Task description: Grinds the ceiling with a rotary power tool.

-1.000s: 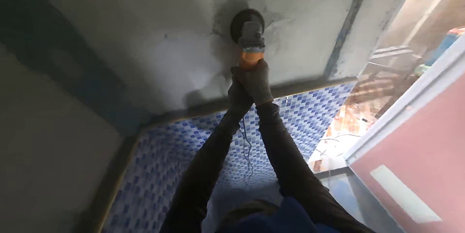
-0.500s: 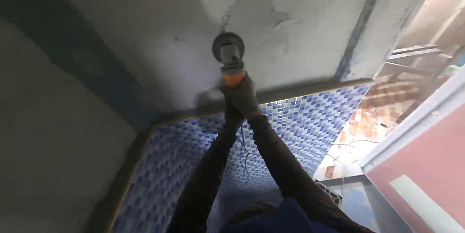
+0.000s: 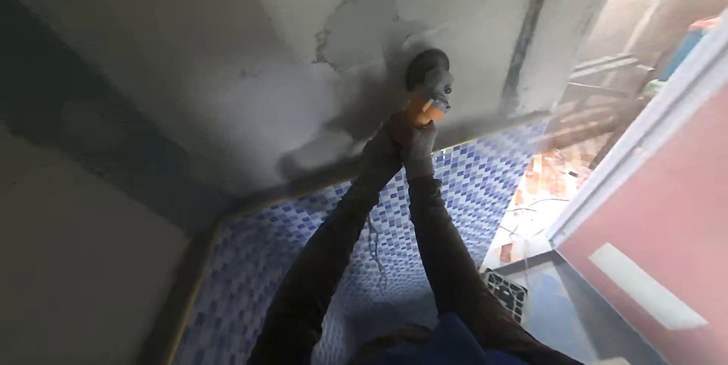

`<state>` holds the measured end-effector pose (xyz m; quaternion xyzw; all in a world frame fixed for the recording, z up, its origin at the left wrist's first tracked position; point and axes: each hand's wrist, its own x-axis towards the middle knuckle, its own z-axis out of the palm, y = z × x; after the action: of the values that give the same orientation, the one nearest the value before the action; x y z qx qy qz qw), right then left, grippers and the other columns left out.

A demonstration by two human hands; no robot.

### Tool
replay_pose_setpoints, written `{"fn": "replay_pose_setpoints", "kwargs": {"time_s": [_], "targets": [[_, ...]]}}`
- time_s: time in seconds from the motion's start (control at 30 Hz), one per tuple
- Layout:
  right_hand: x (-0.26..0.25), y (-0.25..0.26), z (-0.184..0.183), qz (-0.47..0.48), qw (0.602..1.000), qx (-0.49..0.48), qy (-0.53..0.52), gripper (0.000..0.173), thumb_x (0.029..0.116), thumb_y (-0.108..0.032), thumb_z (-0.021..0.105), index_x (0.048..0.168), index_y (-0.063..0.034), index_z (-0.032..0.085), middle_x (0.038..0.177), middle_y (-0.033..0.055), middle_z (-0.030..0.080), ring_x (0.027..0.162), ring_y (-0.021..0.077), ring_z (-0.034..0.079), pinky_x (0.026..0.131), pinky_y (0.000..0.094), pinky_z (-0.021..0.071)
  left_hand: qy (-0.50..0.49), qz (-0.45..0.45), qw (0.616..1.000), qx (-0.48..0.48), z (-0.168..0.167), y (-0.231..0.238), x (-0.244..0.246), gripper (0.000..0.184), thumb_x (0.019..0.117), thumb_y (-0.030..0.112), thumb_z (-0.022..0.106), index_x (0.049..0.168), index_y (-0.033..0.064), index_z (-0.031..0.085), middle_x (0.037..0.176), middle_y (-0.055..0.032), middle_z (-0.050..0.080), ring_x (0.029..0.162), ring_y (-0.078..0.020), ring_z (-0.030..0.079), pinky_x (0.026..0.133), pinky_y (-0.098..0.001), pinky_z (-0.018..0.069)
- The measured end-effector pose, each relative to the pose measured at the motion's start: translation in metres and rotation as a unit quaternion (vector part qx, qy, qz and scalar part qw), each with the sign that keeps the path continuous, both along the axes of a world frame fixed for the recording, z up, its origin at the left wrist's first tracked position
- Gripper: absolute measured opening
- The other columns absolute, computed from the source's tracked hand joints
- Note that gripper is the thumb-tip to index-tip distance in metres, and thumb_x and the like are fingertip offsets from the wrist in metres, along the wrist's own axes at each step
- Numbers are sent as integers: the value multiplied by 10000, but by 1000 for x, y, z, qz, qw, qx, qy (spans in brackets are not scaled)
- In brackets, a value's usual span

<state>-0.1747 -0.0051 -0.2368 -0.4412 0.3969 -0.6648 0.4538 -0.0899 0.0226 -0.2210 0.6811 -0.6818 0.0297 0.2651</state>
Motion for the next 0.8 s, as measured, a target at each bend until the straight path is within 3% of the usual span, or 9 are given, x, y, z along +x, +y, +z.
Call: {"fn": "replay_pose_setpoints", "kwargs": {"time_s": [0.13, 0.27, 0.33, 0.43, 0.5, 0.57, 0.7, 0.77, 0.8], "targets": [[-15, 0, 24, 20, 1000, -12, -11, 494, 868, -424, 776, 1263, -170, 623, 979, 68, 703, 798, 204, 675, 648, 444, 577, -4, -19, 998, -53, 19, -11, -7, 591, 932, 334, 702, 1420, 47, 531, 1181, -184, 687, 996, -348, 700, 831, -545, 577], [-34, 0, 49, 55, 996, -73, -12, 311, 956, -300, 707, 1229, -165, 644, 935, 17, 710, 745, 139, 677, 627, 367, 591, 70, -48, 989, -119, 38, -6, -21, 651, 883, 316, 766, 1432, 73, 513, 1138, -153, 704, 905, -296, 716, 755, -518, 605], [-34, -1, 72, 66, 993, -93, 12, 329, 927, -299, 738, 1207, -146, 658, 909, 5, 712, 723, 115, 678, 612, 351, 599, 73, -61, 979, -179, 40, -4, -23, 613, 866, 295, 776, 1385, 44, 568, 1202, -145, 687, 946, -259, 710, 776, -461, 615], [-24, -3, 91, 82, 983, -163, -7, 366, 887, -211, 739, 1184, -36, 616, 895, 38, 709, 761, 149, 708, 672, 377, 634, 91, -48, 984, -146, 53, 7, -21, 580, 882, 275, 740, 1384, 22, 593, 1247, -149, 693, 1030, -260, 708, 873, -449, 595], [-14, 4, 93, 98, 975, -194, -37, 414, 846, -176, 777, 1158, 27, 595, 901, 84, 717, 786, 199, 726, 712, 415, 647, 111, -35, 985, -128, 62, 25, -15, 604, 905, 275, 711, 1421, 3, 552, 1266, -159, 684, 1055, -277, 702, 882, -463, 583], [-1, 22, 96, 109, 973, -198, -44, 460, 817, -184, 791, 1154, 39, 571, 908, 69, 717, 811, 178, 731, 750, 387, 650, 144, -18, 983, -108, 68, 48, -6, 676, 883, 257, 735, 1457, -13, 502, 1298, -179, 665, 1091, -309, 688, 906, -498, 566], [34, 58, 89, 142, 969, -200, -13, 657, 714, -197, 888, 1209, 59, 539, 991, 82, 717, 888, 163, 735, 795, 370, 654, 166, 34, 964, -205, 44, 83, 21, 723, 830, 237, 799, 1420, -69, 514, 1231, -205, 690, 1087, -312, 695, 953, -479, 563], [54, 73, 82, 170, 960, -222, 9, 705, 685, -175, 915, 1226, 69, 534, 1022, 96, 713, 922, 173, 730, 818, 373, 650, 144, 76, 945, -283, 29, 102, 34, 689, 782, 160, 825, 1341, -141, 555, 1133, -243, 718, 1005, -330, 726, 898, -473, 593], [65, 79, 77, 191, 952, -241, 5, 699, 669, -160, 933, 1210, 64, 552, 1015, 98, 718, 918, 183, 732, 817, 386, 653, 139, 105, 947, -271, 25, 114, 41, 678, 790, 154, 812, 1337, -149, 550, 1107, -247, 720, 980, -334, 729, 872, -478, 597]]}}
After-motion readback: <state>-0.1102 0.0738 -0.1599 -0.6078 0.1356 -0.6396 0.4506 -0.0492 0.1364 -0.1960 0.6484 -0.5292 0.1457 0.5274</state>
